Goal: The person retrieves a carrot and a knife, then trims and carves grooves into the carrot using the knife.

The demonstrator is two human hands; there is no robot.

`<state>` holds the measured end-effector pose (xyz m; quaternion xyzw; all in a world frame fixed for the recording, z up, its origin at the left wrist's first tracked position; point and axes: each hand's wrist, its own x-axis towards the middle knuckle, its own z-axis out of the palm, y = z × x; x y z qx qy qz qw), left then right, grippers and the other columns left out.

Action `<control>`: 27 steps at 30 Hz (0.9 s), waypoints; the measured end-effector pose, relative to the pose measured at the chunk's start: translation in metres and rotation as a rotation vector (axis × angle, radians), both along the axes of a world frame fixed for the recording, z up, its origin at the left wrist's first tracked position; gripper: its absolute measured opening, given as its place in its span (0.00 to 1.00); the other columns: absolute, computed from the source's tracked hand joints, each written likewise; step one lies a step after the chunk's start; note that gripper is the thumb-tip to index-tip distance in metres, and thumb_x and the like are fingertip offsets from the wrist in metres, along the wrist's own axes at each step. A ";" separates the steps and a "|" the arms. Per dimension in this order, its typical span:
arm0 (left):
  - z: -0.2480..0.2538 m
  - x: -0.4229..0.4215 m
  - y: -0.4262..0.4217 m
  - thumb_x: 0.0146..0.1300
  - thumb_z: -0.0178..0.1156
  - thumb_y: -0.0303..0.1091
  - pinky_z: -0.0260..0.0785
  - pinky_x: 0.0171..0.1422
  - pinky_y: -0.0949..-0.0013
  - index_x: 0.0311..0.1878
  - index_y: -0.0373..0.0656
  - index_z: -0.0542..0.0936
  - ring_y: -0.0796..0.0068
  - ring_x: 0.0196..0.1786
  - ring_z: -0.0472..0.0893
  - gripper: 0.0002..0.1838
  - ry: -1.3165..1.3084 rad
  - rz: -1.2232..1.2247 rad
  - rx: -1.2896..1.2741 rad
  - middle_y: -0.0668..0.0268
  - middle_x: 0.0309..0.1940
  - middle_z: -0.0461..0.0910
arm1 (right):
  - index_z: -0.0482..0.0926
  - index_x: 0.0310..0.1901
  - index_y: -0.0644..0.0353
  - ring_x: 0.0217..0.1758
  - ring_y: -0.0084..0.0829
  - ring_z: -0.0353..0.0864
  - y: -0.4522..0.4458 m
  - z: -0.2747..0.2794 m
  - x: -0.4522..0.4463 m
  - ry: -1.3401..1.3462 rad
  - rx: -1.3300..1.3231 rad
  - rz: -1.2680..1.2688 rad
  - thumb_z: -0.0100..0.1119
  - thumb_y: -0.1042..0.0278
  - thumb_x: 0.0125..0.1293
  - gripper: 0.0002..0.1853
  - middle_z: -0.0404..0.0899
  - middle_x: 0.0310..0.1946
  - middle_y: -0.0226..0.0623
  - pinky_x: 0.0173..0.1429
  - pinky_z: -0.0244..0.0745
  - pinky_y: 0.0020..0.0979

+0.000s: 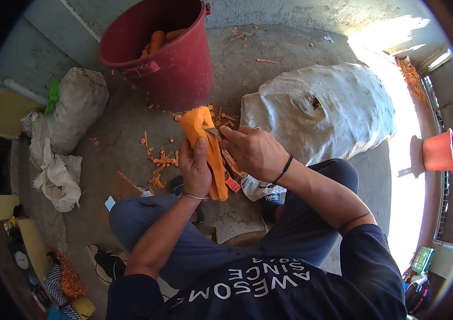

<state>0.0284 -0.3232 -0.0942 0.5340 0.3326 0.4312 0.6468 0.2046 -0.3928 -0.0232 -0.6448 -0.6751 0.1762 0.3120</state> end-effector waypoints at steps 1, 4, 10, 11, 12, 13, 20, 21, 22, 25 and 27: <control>-0.003 0.000 0.000 0.85 0.55 0.52 0.77 0.52 0.74 0.61 0.39 0.74 0.82 0.47 0.81 0.22 -0.001 0.002 0.000 0.68 0.47 0.80 | 0.83 0.60 0.71 0.32 0.49 0.86 0.000 0.000 0.000 -0.008 -0.006 -0.005 0.67 0.65 0.75 0.20 0.83 0.31 0.51 0.39 0.81 0.46; -0.010 0.002 0.002 0.86 0.51 0.52 0.78 0.50 0.72 0.65 0.39 0.73 0.80 0.45 0.82 0.24 0.071 0.043 0.117 0.66 0.48 0.80 | 0.83 0.61 0.71 0.31 0.49 0.86 -0.001 -0.004 -0.003 0.018 0.041 0.007 0.67 0.65 0.75 0.20 0.83 0.31 0.51 0.39 0.81 0.46; -0.018 0.003 0.001 0.86 0.53 0.51 0.75 0.55 0.74 0.65 0.38 0.74 0.82 0.50 0.80 0.23 0.144 0.115 0.221 0.67 0.51 0.80 | 0.82 0.61 0.71 0.32 0.50 0.86 -0.001 -0.001 -0.002 -0.004 -0.009 -0.003 0.66 0.65 0.75 0.20 0.83 0.30 0.51 0.40 0.81 0.46; -0.019 0.003 0.001 0.86 0.53 0.51 0.76 0.54 0.73 0.65 0.38 0.74 0.82 0.49 0.81 0.24 0.132 0.121 0.230 0.67 0.50 0.80 | 0.82 0.61 0.71 0.32 0.50 0.86 -0.001 0.001 -0.002 -0.005 -0.009 -0.002 0.66 0.65 0.75 0.20 0.83 0.30 0.51 0.40 0.81 0.46; -0.015 0.005 0.001 0.86 0.53 0.51 0.77 0.53 0.73 0.65 0.38 0.74 0.81 0.47 0.81 0.24 0.119 0.127 0.239 0.67 0.50 0.81 | 0.82 0.61 0.71 0.32 0.51 0.86 0.000 0.003 -0.001 -0.003 -0.023 -0.003 0.66 0.64 0.76 0.20 0.83 0.31 0.52 0.40 0.81 0.47; -0.011 0.005 0.000 0.86 0.53 0.51 0.77 0.53 0.73 0.65 0.38 0.74 0.81 0.47 0.81 0.24 0.119 0.126 0.238 0.67 0.50 0.81 | 0.82 0.61 0.71 0.33 0.52 0.86 0.000 0.005 -0.001 0.000 -0.039 -0.004 0.65 0.64 0.76 0.20 0.83 0.31 0.52 0.41 0.81 0.47; 0.001 0.004 0.013 0.82 0.61 0.51 0.76 0.52 0.76 0.59 0.35 0.79 0.85 0.46 0.81 0.24 -0.009 -0.018 -0.168 0.68 0.46 0.84 | 0.82 0.61 0.71 0.39 0.56 0.88 0.008 -0.004 0.012 -0.012 -0.035 0.037 0.62 0.65 0.78 0.19 0.86 0.36 0.60 0.44 0.82 0.49; 0.000 0.005 0.014 0.82 0.61 0.52 0.76 0.51 0.76 0.59 0.34 0.80 0.86 0.46 0.81 0.25 0.023 -0.024 -0.149 0.68 0.46 0.84 | 0.82 0.60 0.71 0.39 0.56 0.89 0.008 -0.001 0.013 0.012 -0.059 0.048 0.61 0.66 0.78 0.18 0.86 0.36 0.61 0.44 0.83 0.49; -0.001 0.006 0.015 0.82 0.61 0.52 0.76 0.51 0.76 0.59 0.34 0.80 0.86 0.46 0.81 0.25 0.022 -0.023 -0.150 0.68 0.46 0.84 | 0.83 0.60 0.70 0.40 0.57 0.89 0.007 0.001 0.013 0.039 -0.085 0.058 0.61 0.66 0.78 0.18 0.86 0.36 0.62 0.45 0.83 0.48; -0.011 0.011 0.011 0.82 0.61 0.52 0.76 0.50 0.76 0.61 0.34 0.79 0.86 0.45 0.81 0.26 0.062 0.025 -0.098 0.67 0.47 0.85 | 0.83 0.60 0.70 0.39 0.58 0.89 0.007 -0.009 0.010 0.043 -0.082 0.019 0.60 0.66 0.79 0.17 0.86 0.36 0.61 0.45 0.83 0.48; -0.017 0.018 0.008 0.82 0.59 0.54 0.77 0.53 0.73 0.65 0.33 0.76 0.81 0.48 0.83 0.30 0.083 0.111 -0.089 0.64 0.49 0.85 | 0.83 0.59 0.71 0.40 0.59 0.88 0.007 -0.011 0.006 0.069 -0.041 0.014 0.59 0.66 0.79 0.17 0.86 0.35 0.62 0.45 0.83 0.48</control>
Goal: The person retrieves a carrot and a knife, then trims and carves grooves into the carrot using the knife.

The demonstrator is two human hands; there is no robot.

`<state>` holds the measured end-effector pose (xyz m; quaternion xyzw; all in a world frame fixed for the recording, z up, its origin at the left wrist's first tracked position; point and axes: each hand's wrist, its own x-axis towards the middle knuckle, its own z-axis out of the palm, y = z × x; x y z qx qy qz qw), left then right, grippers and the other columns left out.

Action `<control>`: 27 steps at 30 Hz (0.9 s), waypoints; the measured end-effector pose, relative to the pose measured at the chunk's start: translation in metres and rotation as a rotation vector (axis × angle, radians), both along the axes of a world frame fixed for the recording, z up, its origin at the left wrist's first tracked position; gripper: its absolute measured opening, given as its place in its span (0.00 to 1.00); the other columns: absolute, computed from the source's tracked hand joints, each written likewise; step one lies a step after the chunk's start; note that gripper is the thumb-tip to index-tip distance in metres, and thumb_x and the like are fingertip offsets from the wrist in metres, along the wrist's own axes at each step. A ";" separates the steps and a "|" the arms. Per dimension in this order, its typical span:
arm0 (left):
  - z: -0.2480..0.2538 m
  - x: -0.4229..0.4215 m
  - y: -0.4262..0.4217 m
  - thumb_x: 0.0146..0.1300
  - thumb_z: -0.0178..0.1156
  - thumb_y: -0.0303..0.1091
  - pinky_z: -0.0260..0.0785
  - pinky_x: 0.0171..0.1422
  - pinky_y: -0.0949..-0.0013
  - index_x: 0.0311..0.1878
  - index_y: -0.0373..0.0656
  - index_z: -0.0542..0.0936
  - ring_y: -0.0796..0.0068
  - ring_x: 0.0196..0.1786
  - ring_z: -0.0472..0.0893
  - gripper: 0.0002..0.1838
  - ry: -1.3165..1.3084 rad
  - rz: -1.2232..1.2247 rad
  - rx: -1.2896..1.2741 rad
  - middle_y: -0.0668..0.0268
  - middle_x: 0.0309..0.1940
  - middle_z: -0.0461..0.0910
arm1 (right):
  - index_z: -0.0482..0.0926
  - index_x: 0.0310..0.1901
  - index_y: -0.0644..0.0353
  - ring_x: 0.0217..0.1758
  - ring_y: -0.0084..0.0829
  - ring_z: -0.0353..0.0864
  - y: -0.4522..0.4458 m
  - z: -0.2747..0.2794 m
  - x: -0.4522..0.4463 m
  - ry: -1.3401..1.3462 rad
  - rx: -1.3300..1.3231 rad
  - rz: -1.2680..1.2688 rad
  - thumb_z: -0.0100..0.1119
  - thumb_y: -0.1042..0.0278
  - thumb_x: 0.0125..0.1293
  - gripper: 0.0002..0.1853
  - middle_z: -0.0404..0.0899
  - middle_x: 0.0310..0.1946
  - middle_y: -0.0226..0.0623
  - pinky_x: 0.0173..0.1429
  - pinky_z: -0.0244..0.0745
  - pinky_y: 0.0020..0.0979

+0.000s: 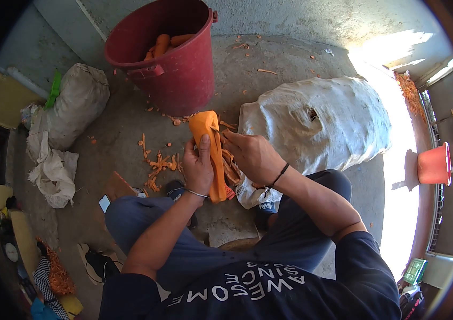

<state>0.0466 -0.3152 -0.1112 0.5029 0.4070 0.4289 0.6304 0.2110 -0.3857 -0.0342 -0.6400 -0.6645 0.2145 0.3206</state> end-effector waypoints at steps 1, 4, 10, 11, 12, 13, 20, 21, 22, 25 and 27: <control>-0.004 0.002 0.000 0.82 0.59 0.54 0.77 0.53 0.73 0.65 0.33 0.76 0.81 0.48 0.83 0.30 -0.004 0.002 0.000 0.64 0.49 0.85 | 0.83 0.57 0.71 0.40 0.59 0.88 0.000 0.000 -0.001 0.029 0.037 -0.009 0.58 0.66 0.80 0.16 0.86 0.35 0.62 0.45 0.83 0.48; -0.016 0.005 0.001 0.82 0.58 0.57 0.78 0.57 0.68 0.70 0.31 0.73 0.73 0.52 0.85 0.34 0.152 0.084 0.225 0.59 0.52 0.85 | 0.83 0.55 0.70 0.40 0.60 0.87 0.002 0.001 -0.005 0.116 -0.101 -0.046 0.57 0.66 0.80 0.15 0.85 0.35 0.62 0.44 0.82 0.48; -0.018 -0.002 0.003 0.81 0.59 0.59 0.78 0.58 0.65 0.71 0.30 0.71 0.69 0.54 0.86 0.37 0.110 0.051 0.083 0.55 0.54 0.85 | 0.82 0.50 0.68 0.40 0.59 0.87 0.006 -0.019 -0.002 0.017 0.030 -0.017 0.58 0.66 0.80 0.12 0.84 0.33 0.60 0.44 0.80 0.51; -0.014 -0.004 0.005 0.80 0.60 0.60 0.78 0.58 0.65 0.71 0.30 0.71 0.68 0.53 0.87 0.38 0.168 0.019 0.039 0.54 0.53 0.86 | 0.82 0.50 0.68 0.40 0.59 0.87 0.006 -0.019 -0.001 0.017 0.030 -0.013 0.58 0.66 0.80 0.12 0.84 0.33 0.60 0.44 0.80 0.51; -0.010 -0.004 0.008 0.79 0.61 0.60 0.78 0.58 0.64 0.70 0.30 0.72 0.67 0.53 0.87 0.38 0.223 -0.014 -0.004 0.53 0.53 0.86 | 0.81 0.50 0.68 0.40 0.59 0.87 0.007 -0.016 0.001 -0.012 -0.047 -0.015 0.59 0.66 0.79 0.12 0.84 0.33 0.59 0.44 0.80 0.51; -0.013 -0.003 0.011 0.79 0.61 0.60 0.78 0.58 0.64 0.70 0.30 0.72 0.67 0.53 0.87 0.38 0.219 -0.013 -0.004 0.53 0.53 0.86 | 0.81 0.49 0.68 0.41 0.58 0.87 0.006 -0.013 0.005 -0.044 -0.124 -0.018 0.59 0.67 0.79 0.11 0.83 0.33 0.58 0.45 0.80 0.52; -0.021 0.001 0.018 0.77 0.63 0.62 0.79 0.56 0.64 0.66 0.31 0.75 0.66 0.49 0.88 0.37 0.347 0.007 0.145 0.53 0.50 0.87 | 0.83 0.52 0.67 0.43 0.54 0.89 0.000 -0.014 0.019 -0.270 -0.123 0.094 0.60 0.66 0.77 0.12 0.86 0.34 0.53 0.48 0.82 0.48; -0.025 0.001 0.022 0.77 0.64 0.61 0.79 0.55 0.65 0.66 0.32 0.75 0.67 0.49 0.88 0.37 0.414 0.049 0.189 0.54 0.50 0.87 | 0.83 0.53 0.66 0.41 0.52 0.89 -0.005 0.006 0.015 -0.129 -0.119 0.055 0.59 0.65 0.78 0.13 0.86 0.34 0.52 0.48 0.82 0.47; -0.028 -0.002 0.030 0.77 0.64 0.61 0.79 0.55 0.65 0.66 0.32 0.75 0.67 0.49 0.88 0.37 0.414 0.057 0.182 0.54 0.50 0.87 | 0.83 0.54 0.66 0.39 0.51 0.90 -0.008 0.022 0.013 0.009 -0.116 0.019 0.58 0.65 0.78 0.13 0.87 0.34 0.50 0.47 0.83 0.45; -0.019 -0.021 0.054 0.79 0.63 0.56 0.78 0.51 0.69 0.66 0.35 0.76 0.71 0.47 0.88 0.31 0.344 0.116 -0.005 0.59 0.50 0.86 | 0.83 0.54 0.65 0.36 0.50 0.90 -0.002 0.042 0.024 -0.079 -0.103 -0.096 0.56 0.65 0.79 0.13 0.87 0.32 0.49 0.45 0.82 0.45; 0.000 -0.026 0.051 0.81 0.63 0.50 0.79 0.48 0.74 0.70 0.37 0.76 0.78 0.46 0.87 0.28 -0.078 -0.169 -0.160 0.62 0.50 0.86 | 0.83 0.55 0.63 0.45 0.54 0.89 0.013 0.026 0.062 -0.142 -0.185 -0.088 0.55 0.70 0.76 0.12 0.87 0.43 0.53 0.48 0.85 0.48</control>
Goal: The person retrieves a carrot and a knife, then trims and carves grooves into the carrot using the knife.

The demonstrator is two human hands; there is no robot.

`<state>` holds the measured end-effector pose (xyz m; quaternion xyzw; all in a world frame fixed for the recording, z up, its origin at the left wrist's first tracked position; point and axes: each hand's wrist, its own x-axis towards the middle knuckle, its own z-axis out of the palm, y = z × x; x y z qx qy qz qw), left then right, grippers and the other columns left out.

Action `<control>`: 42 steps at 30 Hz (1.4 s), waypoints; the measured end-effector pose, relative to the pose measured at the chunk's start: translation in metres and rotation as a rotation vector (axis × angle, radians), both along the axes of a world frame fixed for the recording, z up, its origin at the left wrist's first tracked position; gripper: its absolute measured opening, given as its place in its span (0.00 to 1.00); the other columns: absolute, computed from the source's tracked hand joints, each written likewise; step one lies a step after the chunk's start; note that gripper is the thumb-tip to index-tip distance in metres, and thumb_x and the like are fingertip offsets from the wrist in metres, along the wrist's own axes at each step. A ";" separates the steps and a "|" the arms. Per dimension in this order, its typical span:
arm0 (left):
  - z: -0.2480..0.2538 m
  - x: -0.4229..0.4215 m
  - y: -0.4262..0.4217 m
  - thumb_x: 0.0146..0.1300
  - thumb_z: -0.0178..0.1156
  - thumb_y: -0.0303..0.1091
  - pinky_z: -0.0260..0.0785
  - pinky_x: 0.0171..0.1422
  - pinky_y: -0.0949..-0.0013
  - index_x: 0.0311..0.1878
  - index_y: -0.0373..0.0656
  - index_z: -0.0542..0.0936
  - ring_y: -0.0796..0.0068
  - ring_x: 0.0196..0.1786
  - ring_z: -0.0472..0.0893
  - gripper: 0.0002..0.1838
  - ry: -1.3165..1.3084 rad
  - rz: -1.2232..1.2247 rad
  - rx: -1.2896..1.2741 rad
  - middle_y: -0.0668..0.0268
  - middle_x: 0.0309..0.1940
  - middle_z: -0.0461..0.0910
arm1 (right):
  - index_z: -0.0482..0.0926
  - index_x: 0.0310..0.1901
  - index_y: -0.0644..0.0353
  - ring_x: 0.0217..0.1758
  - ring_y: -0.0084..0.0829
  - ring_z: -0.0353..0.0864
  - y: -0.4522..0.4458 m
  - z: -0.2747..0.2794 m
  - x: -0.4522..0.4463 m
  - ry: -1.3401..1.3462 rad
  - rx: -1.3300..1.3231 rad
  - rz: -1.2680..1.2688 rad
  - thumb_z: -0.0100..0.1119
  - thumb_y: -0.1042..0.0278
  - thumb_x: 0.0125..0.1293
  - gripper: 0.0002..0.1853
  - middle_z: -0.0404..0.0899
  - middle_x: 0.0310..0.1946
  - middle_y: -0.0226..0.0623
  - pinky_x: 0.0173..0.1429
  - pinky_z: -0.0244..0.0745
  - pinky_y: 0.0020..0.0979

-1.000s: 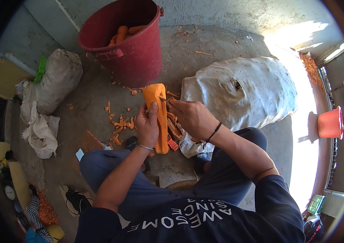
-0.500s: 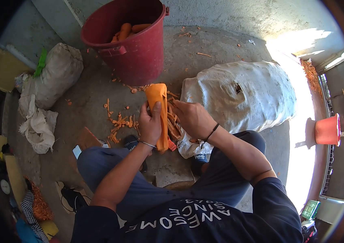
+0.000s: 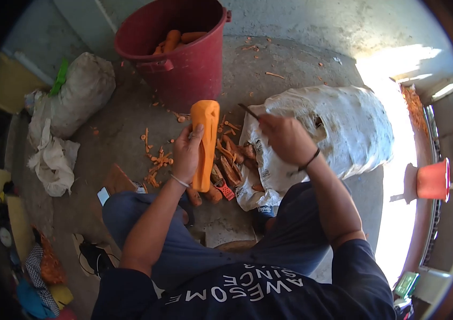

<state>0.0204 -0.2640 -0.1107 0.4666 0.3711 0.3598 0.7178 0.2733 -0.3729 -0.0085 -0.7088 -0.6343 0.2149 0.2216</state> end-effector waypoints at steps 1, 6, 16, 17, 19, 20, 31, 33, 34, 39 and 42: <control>0.022 0.001 -0.005 0.81 0.63 0.50 0.79 0.48 0.74 0.70 0.37 0.76 0.78 0.46 0.87 0.28 0.000 -0.011 -0.008 0.62 0.50 0.86 | 0.84 0.56 0.61 0.44 0.54 0.89 0.004 -0.006 0.020 -0.069 0.148 0.071 0.57 0.70 0.76 0.13 0.88 0.42 0.53 0.48 0.85 0.47; 0.060 -0.006 -0.020 0.81 0.63 0.43 0.82 0.40 0.74 0.81 0.38 0.68 0.79 0.40 0.86 0.33 -0.056 -0.447 -0.261 0.65 0.49 0.84 | 0.88 0.54 0.59 0.37 0.51 0.89 -0.006 0.023 0.028 -0.036 0.353 0.216 0.62 0.68 0.72 0.13 0.88 0.35 0.47 0.43 0.84 0.45; 0.054 -0.004 -0.026 0.79 0.66 0.42 0.82 0.41 0.78 0.81 0.38 0.68 0.85 0.40 0.85 0.34 0.093 -0.586 -0.219 0.68 0.48 0.83 | 0.88 0.39 0.51 0.28 0.41 0.86 -0.017 0.031 0.015 -0.387 0.198 0.350 0.70 0.65 0.69 0.02 0.85 0.26 0.34 0.32 0.78 0.44; 0.054 -0.004 -0.027 0.79 0.66 0.42 0.82 0.39 0.78 0.81 0.38 0.68 0.85 0.39 0.85 0.34 0.089 -0.589 -0.217 0.68 0.48 0.83 | 0.88 0.38 0.50 0.28 0.41 0.87 -0.018 0.032 0.015 -0.384 0.188 0.349 0.70 0.65 0.69 0.02 0.85 0.26 0.33 0.33 0.78 0.43; 0.055 -0.003 -0.027 0.79 0.66 0.42 0.82 0.37 0.78 0.81 0.38 0.68 0.85 0.38 0.85 0.34 0.085 -0.594 -0.216 0.68 0.47 0.83 | 0.88 0.38 0.50 0.28 0.40 0.87 -0.020 0.031 0.015 -0.391 0.187 0.343 0.70 0.66 0.69 0.02 0.85 0.26 0.33 0.33 0.78 0.43; 0.057 -0.003 -0.027 0.79 0.66 0.41 0.81 0.36 0.78 0.81 0.38 0.69 0.85 0.37 0.85 0.34 0.083 -0.614 -0.231 0.68 0.47 0.83 | 0.89 0.38 0.50 0.28 0.40 0.87 -0.020 0.030 0.015 -0.398 0.188 0.339 0.70 0.66 0.69 0.02 0.85 0.25 0.33 0.33 0.78 0.43; 0.044 -0.003 -0.028 0.79 0.65 0.40 0.84 0.34 0.74 0.81 0.42 0.69 0.82 0.35 0.85 0.32 0.055 -0.635 -0.277 0.69 0.46 0.83 | 0.89 0.37 0.49 0.27 0.40 0.86 -0.022 0.036 0.013 -0.412 0.177 0.382 0.70 0.67 0.67 0.02 0.84 0.24 0.33 0.32 0.77 0.43; 0.049 -0.004 -0.027 0.79 0.65 0.40 0.85 0.34 0.73 0.81 0.44 0.69 0.82 0.35 0.86 0.32 0.113 -0.682 -0.295 0.69 0.46 0.84 | 0.89 0.36 0.49 0.26 0.40 0.85 -0.023 0.035 0.012 -0.429 0.177 0.381 0.70 0.67 0.67 0.02 0.83 0.23 0.33 0.32 0.76 0.44; 0.052 -0.004 -0.027 0.79 0.65 0.40 0.85 0.34 0.73 0.81 0.44 0.69 0.82 0.35 0.86 0.32 0.113 -0.683 -0.295 0.69 0.46 0.84 | 0.89 0.36 0.49 0.26 0.41 0.85 -0.023 0.034 0.011 -0.434 0.174 0.386 0.70 0.67 0.66 0.01 0.82 0.23 0.33 0.31 0.76 0.44; 0.052 -0.007 -0.026 0.73 0.73 0.48 0.84 0.41 0.76 0.78 0.35 0.71 0.82 0.39 0.86 0.40 0.084 -0.728 -0.308 0.67 0.46 0.83 | 0.89 0.32 0.47 0.29 0.39 0.87 -0.025 0.034 0.004 -0.509 0.149 0.382 0.70 0.65 0.62 0.02 0.83 0.23 0.32 0.32 0.79 0.42; 0.054 -0.008 -0.026 0.73 0.73 0.47 0.84 0.38 0.76 0.78 0.35 0.71 0.82 0.36 0.86 0.39 0.114 -0.735 -0.336 0.67 0.45 0.84 | 0.89 0.35 0.50 0.29 0.40 0.87 -0.028 0.032 -0.004 -0.572 0.132 0.374 0.66 0.72 0.62 0.05 0.82 0.23 0.34 0.32 0.78 0.43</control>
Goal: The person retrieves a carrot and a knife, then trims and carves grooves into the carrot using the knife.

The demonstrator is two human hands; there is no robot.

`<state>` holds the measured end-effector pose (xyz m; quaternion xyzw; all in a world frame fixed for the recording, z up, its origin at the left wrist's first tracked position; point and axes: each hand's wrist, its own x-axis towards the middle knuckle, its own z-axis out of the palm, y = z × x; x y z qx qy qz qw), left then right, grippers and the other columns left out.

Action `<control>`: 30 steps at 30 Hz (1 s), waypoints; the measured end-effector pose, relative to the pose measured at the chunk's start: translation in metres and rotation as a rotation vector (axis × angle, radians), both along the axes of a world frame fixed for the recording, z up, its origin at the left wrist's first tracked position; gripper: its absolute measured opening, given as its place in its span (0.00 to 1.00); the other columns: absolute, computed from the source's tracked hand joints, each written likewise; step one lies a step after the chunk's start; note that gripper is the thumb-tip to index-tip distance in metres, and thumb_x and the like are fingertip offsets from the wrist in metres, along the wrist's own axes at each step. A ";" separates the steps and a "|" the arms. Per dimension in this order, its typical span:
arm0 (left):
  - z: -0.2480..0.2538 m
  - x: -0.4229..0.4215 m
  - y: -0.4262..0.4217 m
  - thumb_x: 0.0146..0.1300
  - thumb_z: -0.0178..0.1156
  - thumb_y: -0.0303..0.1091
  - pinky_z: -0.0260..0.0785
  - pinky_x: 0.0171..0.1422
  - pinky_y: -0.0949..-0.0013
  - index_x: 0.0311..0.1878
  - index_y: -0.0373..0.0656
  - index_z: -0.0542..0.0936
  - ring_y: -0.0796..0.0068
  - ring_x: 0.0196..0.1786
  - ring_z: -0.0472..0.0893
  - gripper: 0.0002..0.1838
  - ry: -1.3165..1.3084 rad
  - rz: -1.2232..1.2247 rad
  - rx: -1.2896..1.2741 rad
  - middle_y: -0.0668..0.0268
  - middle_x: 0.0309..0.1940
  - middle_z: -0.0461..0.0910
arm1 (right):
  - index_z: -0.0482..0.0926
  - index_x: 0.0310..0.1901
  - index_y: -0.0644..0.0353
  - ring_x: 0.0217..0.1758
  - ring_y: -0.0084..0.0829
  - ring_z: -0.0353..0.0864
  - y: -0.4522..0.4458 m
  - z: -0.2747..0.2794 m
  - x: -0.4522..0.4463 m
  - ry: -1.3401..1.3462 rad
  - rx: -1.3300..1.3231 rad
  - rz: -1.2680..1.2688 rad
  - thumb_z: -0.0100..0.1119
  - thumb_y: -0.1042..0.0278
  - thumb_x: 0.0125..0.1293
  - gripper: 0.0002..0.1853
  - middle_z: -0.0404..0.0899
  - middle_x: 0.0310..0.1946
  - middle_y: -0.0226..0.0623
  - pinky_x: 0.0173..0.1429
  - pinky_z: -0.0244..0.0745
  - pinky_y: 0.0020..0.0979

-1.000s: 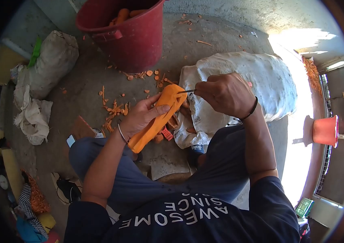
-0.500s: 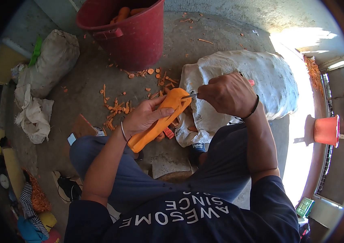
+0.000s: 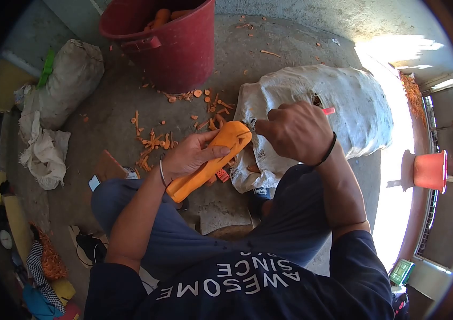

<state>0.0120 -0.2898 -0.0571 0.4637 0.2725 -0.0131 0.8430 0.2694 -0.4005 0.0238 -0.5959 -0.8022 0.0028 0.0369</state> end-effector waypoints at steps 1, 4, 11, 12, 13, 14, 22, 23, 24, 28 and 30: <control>0.000 0.000 0.000 0.73 0.73 0.47 0.84 0.38 0.76 0.78 0.35 0.71 0.82 0.36 0.86 0.39 0.002 0.000 0.001 0.67 0.45 0.84 | 0.88 0.35 0.51 0.30 0.40 0.87 -0.001 -0.001 -0.004 -0.030 0.004 0.009 0.65 0.73 0.61 0.05 0.83 0.24 0.34 0.32 0.79 0.43; -0.006 -0.001 -0.001 0.73 0.73 0.47 0.85 0.35 0.73 0.77 0.35 0.73 0.80 0.34 0.87 0.37 0.000 0.001 0.055 0.66 0.43 0.85 | 0.88 0.34 0.52 0.32 0.40 0.88 -0.001 -0.003 -0.007 -0.052 -0.017 0.011 0.64 0.74 0.60 0.05 0.84 0.25 0.35 0.33 0.80 0.43; -0.011 0.000 -0.007 0.76 0.69 0.38 0.84 0.27 0.72 0.77 0.39 0.74 0.77 0.29 0.86 0.31 0.074 -0.025 0.037 0.64 0.42 0.85 | 0.88 0.36 0.53 0.33 0.42 0.89 -0.002 -0.008 -0.010 -0.063 -0.045 0.019 0.64 0.75 0.57 0.07 0.85 0.27 0.37 0.33 0.81 0.44; -0.012 0.000 -0.008 0.76 0.69 0.38 0.83 0.27 0.72 0.77 0.39 0.74 0.77 0.29 0.86 0.31 0.074 -0.028 0.024 0.63 0.42 0.85 | 0.88 0.36 0.53 0.33 0.42 0.89 -0.002 -0.009 -0.011 -0.062 -0.045 0.019 0.64 0.75 0.57 0.07 0.85 0.27 0.37 0.33 0.81 0.44; -0.014 0.000 -0.009 0.76 0.69 0.38 0.83 0.27 0.72 0.77 0.39 0.74 0.77 0.29 0.86 0.31 0.074 -0.028 0.023 0.63 0.42 0.85 | 0.88 0.36 0.53 0.34 0.42 0.89 -0.003 -0.010 -0.012 -0.081 -0.072 0.025 0.64 0.75 0.56 0.08 0.85 0.26 0.38 0.33 0.81 0.44; -0.015 0.000 -0.011 0.75 0.69 0.38 0.84 0.27 0.72 0.77 0.39 0.74 0.77 0.30 0.87 0.31 0.072 -0.029 0.022 0.63 0.43 0.86 | 0.88 0.36 0.54 0.34 0.42 0.89 -0.003 -0.010 -0.013 -0.099 -0.100 0.031 0.64 0.76 0.56 0.08 0.85 0.26 0.39 0.33 0.81 0.44; -0.018 -0.001 -0.018 0.74 0.72 0.43 0.83 0.27 0.71 0.72 0.38 0.77 0.78 0.30 0.86 0.30 0.029 0.016 0.024 0.65 0.40 0.86 | 0.88 0.35 0.54 0.34 0.44 0.89 -0.002 -0.014 -0.009 -0.080 -0.116 -0.010 0.64 0.76 0.54 0.08 0.85 0.25 0.39 0.34 0.81 0.45; -0.018 -0.002 -0.017 0.74 0.72 0.43 0.83 0.27 0.71 0.72 0.38 0.77 0.78 0.30 0.86 0.30 0.018 0.022 0.003 0.65 0.39 0.85 | 0.88 0.35 0.54 0.34 0.44 0.89 -0.001 -0.015 -0.007 -0.072 -0.111 -0.006 0.64 0.76 0.54 0.08 0.85 0.26 0.39 0.34 0.81 0.45; -0.018 -0.001 -0.017 0.74 0.72 0.43 0.83 0.27 0.71 0.72 0.37 0.77 0.78 0.30 0.86 0.30 0.006 0.029 -0.017 0.66 0.39 0.84 | 0.88 0.35 0.54 0.34 0.44 0.89 -0.001 -0.015 -0.006 -0.074 -0.109 -0.007 0.64 0.76 0.54 0.08 0.85 0.26 0.39 0.34 0.81 0.45; -0.013 -0.002 -0.018 0.74 0.72 0.42 0.84 0.27 0.72 0.72 0.38 0.77 0.79 0.30 0.86 0.30 -0.010 0.060 -0.004 0.67 0.39 0.84 | 0.87 0.34 0.55 0.35 0.46 0.89 0.002 -0.018 -0.002 -0.012 -0.143 0.002 0.63 0.76 0.54 0.07 0.85 0.27 0.40 0.36 0.81 0.47; -0.017 -0.003 -0.018 0.74 0.71 0.42 0.84 0.28 0.72 0.72 0.38 0.77 0.79 0.31 0.86 0.30 -0.003 0.038 -0.001 0.66 0.40 0.84 | 0.87 0.34 0.55 0.36 0.47 0.89 0.004 -0.017 -0.001 -0.003 -0.161 0.011 0.63 0.76 0.54 0.07 0.86 0.27 0.40 0.37 0.81 0.47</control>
